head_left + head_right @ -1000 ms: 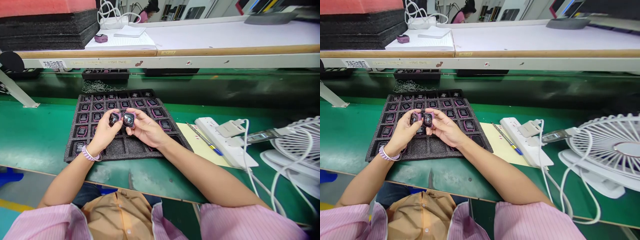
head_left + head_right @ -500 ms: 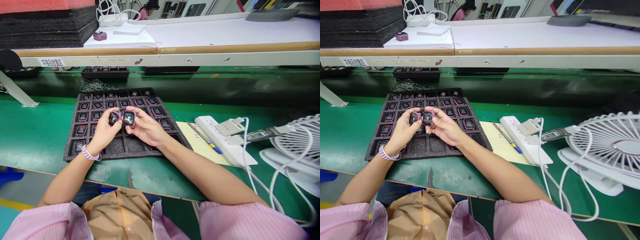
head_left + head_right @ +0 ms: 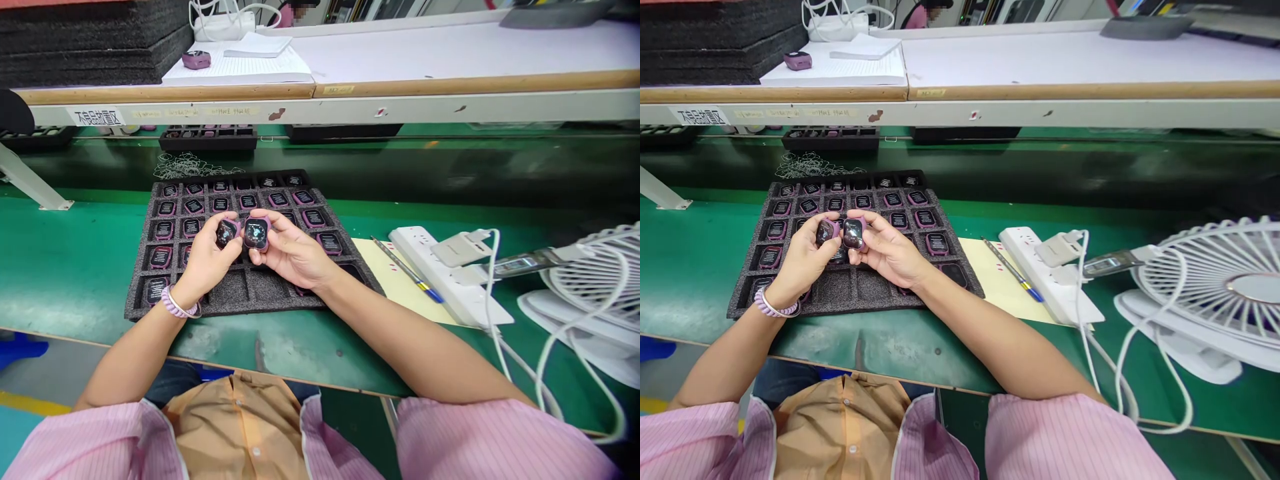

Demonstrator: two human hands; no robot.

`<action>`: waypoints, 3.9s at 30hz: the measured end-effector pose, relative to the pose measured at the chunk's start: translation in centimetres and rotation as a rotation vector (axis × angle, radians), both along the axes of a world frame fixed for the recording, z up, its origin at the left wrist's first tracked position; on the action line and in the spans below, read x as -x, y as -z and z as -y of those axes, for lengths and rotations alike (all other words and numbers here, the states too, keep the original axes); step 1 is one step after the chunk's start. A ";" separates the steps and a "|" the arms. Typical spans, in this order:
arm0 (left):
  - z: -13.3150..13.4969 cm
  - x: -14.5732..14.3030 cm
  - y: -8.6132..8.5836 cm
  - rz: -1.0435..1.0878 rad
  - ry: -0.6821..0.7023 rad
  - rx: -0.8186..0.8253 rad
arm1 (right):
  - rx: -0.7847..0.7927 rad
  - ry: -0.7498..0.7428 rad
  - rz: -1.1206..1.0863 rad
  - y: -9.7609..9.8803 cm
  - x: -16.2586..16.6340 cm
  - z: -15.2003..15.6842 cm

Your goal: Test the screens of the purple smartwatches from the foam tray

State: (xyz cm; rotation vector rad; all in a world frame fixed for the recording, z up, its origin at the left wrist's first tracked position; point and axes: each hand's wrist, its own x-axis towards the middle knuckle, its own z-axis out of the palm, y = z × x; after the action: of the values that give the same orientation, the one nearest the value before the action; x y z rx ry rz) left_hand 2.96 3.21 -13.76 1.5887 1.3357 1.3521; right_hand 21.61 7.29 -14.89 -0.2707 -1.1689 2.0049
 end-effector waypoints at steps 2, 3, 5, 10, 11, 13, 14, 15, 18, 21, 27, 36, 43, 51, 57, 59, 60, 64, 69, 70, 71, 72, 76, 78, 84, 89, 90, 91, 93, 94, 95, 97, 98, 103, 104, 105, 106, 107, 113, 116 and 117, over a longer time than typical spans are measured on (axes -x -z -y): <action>0.0 0.0 0.0 -0.004 0.003 -0.001 | -0.014 0.001 0.001 0.0 0.0 0.0; 0.0 0.0 0.0 -0.001 0.000 0.001 | -0.020 0.003 0.002 0.0 0.0 0.0; -0.1 0.0 0.1 0.009 -0.012 0.004 | -0.027 0.013 0.005 0.0 0.0 0.0; -0.1 0.0 0.2 0.014 -0.011 0.002 | -0.031 0.037 0.035 -0.1 0.0 0.0; -0.1 0.0 0.1 0.003 -0.007 -0.001 | -0.032 0.032 0.031 0.0 0.0 0.0; -0.1 0.1 0.1 -0.021 -0.001 -0.005 | -0.038 0.018 0.015 0.0 0.0 0.0; -0.1 0.1 0.1 -0.029 0.002 -0.005 | -0.042 0.015 0.013 0.1 0.0 0.0; -0.1 0.1 0.1 -0.031 0.002 -0.002 | -0.046 0.018 0.017 0.1 0.0 0.0; 0.0 0.1 0.1 -0.005 -0.010 0.010 | -0.049 0.044 0.051 0.1 0.0 -0.1; 0.0 0.0 0.1 -0.005 -0.013 0.007 | -0.038 0.037 0.043 0.2 -0.1 -0.1; -0.2 0.1 0.2 0.013 -0.004 0.042 | -0.045 -0.016 -0.005 0.1 0.0 -0.1; 0.5 -0.9 -2.0 0.440 0.025 0.298 | 0.027 0.153 0.093 0.1 -0.3 -1.0; 0.4 -0.7 -2.2 0.534 0.014 0.330 | 0.001 0.188 0.131 0.3 -0.3 -1.0; 0.4 -0.7 -1.9 0.524 0.057 0.342 | -0.044 0.197 0.115 0.6 -0.1 -0.9; 0.5 -0.9 -1.9 0.482 0.085 0.307 | -0.076 0.211 0.114 0.7 0.0 -0.9; 0.6 -0.9 -1.9 0.478 0.090 0.302 | -0.080 0.216 0.118 0.6 0.0 -0.8; 0.6 -0.9 -1.9 0.475 0.092 0.299 | -0.082 0.217 0.118 0.6 0.0 -0.8; 0.6 -0.8 -1.9 0.463 0.099 0.286 | -0.084 0.210 0.104 0.6 0.0 -0.8; 0.5 -0.6 -1.7 0.435 0.093 0.278 | -0.091 0.230 0.137 0.7 0.0 -0.9; 0.5 -0.6 -1.7 0.431 0.092 0.278 | -0.092 0.233 0.140 0.8 0.0 -0.9; 0.4 -0.6 -1.6 0.428 0.091 0.277 | -0.095 0.235 0.139 0.8 0.0 -0.9; 0.4 -0.6 -1.6 0.427 0.091 0.277 | -0.098 0.236 0.136 0.8 0.0 -1.0; 0.3 -0.8 -1.6 0.453 0.093 0.274 | -0.099 0.221 0.115 0.7 0.0 -0.9; 0.4 -0.8 -1.5 0.465 0.107 0.269 | -0.098 0.219 0.117 0.7 -0.1 -0.8; 0.5 -0.8 -1.5 0.449 0.103 0.273 | -0.088 0.250 0.151 0.9 0.1 -1.0; 0.4 -0.7 -1.6 0.460 0.103 0.306 | -0.039 0.250 0.121 0.9 0.1 -1.3; 0.4 -0.8 -1.7 0.463 0.105 0.312 | -0.036 0.250 0.119 0.9 0.1 -1.3; 0.4 -0.8 -1.7 0.467 0.104 0.317 | -0.033 0.249 0.118 0.8 0.0 -1.3; 0.5 -0.8 -1.8 0.473 0.103 0.322 | -0.030 0.246 0.114 0.7 0.0 -1.1; 0.5 -0.8 -1.9 0.475 0.104 0.322 | -0.030 0.246 0.111 0.7 0.0 -1.1; 0.5 -0.8 -1.9 0.475 0.107 0.320 | -0.032 0.248 0.108 0.7 0.0 -1.0; 0.6 -0.8 -1.8 0.468 0.119 0.311 | -0.040 0.252 0.109 0.8 0.1 -1.0; 0.6 -0.8 -1.8 0.461 0.127 0.307 | -0.045 0.255 0.112 0.8 0.1 -1.0; 0.5 -0.8 -1.7 0.444 0.134 0.301 | -0.073 0.261 0.122 0.8 0.1 -1.0; 0.5 -0.8 -1.7 0.454 0.129 0.304 | -0.076 0.257 0.120 0.8 0.1 -1.0; 0.5 -0.8 -1.8 0.465 0.124 0.309 | -0.078 0.253 0.118 0.7 0.1 -1.0; 0.5 -0.8 -1.8 0.475 0.120 0.313 | -0.078 0.249 0.116 0.7 0.0 -0.9; 0.5 -0.8 -1.9 0.482 0.118 0.315 | -0.077 0.245 0.112 0.7 0.0 -0.9; 0.6 -0.9 -1.9 0.432 0.125 0.289 | -0.086 0.234 0.088 1.1 0.0 -1.1; 0.6 -0.9 -1.9 0.435 0.119 0.277 | -0.099 0.231 0.082 1.1 0.0 -1.1; 0.6 -0.9 -1.8 0.443 0.122 0.275 | -0.097 0.228 0.081 1.1 -0.1 -1.1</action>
State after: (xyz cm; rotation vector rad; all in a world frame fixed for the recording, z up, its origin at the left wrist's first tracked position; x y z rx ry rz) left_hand 3.81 2.63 -11.92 1.0892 1.0784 1.2871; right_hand 21.66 8.41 -16.00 -0.4205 -1.2239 1.7483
